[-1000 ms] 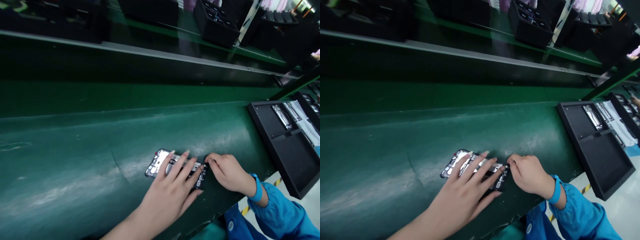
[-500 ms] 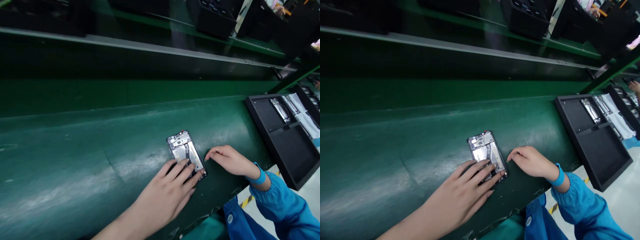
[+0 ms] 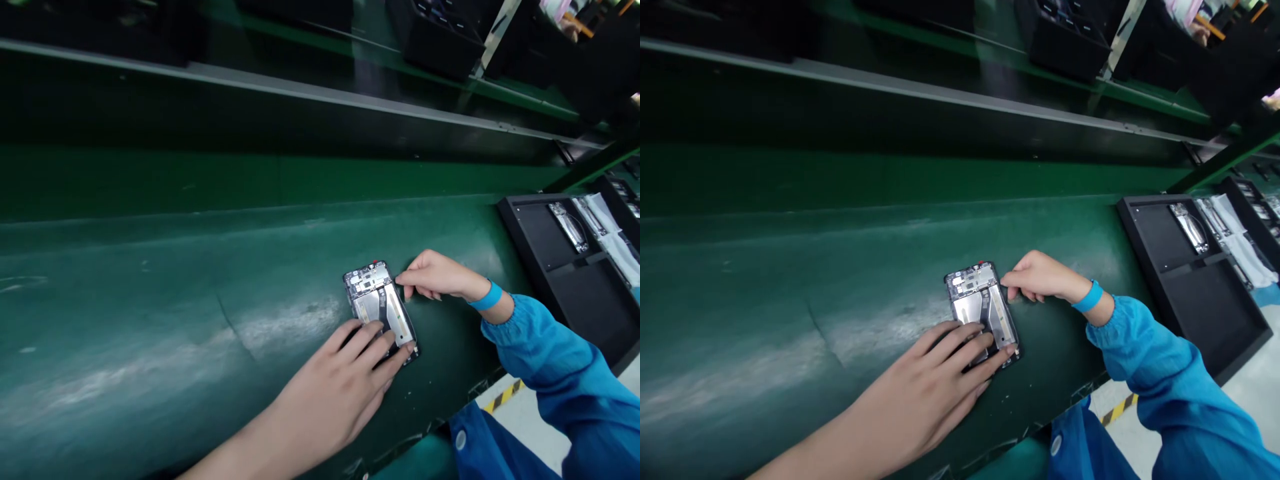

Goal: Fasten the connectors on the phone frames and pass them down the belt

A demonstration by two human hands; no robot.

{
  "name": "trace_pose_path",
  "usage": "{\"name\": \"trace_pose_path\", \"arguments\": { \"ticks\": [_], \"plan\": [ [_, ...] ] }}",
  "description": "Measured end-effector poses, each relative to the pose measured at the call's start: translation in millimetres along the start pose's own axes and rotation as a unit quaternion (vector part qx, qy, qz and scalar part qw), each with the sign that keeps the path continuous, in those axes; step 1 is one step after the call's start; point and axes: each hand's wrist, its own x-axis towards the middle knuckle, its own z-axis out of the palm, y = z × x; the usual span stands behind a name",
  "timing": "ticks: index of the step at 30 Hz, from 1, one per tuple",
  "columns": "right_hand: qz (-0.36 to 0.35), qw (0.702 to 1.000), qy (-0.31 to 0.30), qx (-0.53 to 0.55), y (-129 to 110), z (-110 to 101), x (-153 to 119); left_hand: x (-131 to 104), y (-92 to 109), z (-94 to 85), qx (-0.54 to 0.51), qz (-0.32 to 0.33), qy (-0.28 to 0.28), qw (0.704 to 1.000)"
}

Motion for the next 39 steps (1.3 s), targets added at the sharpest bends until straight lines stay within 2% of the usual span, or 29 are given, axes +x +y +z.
{"name": "trace_pose_path", "arguments": {
  "ticks": [8, 12, 39],
  "plan": [
    [-0.02, 0.999, -0.03, 0.006, 3, 0, 3, 1, 1, 0.1, -0.019, -0.005, 0.013, 1.0],
    [-0.009, 0.999, -0.039, 0.004, 2, -1, 3, 0, 1, 0.2, -0.029, -0.008, 0.012, 0.999],
    [0.023, 0.998, -0.055, -0.004, -7, 2, -2, 1, 0, -1.7, -0.046, -0.02, 0.006, 0.999]
  ]
}}
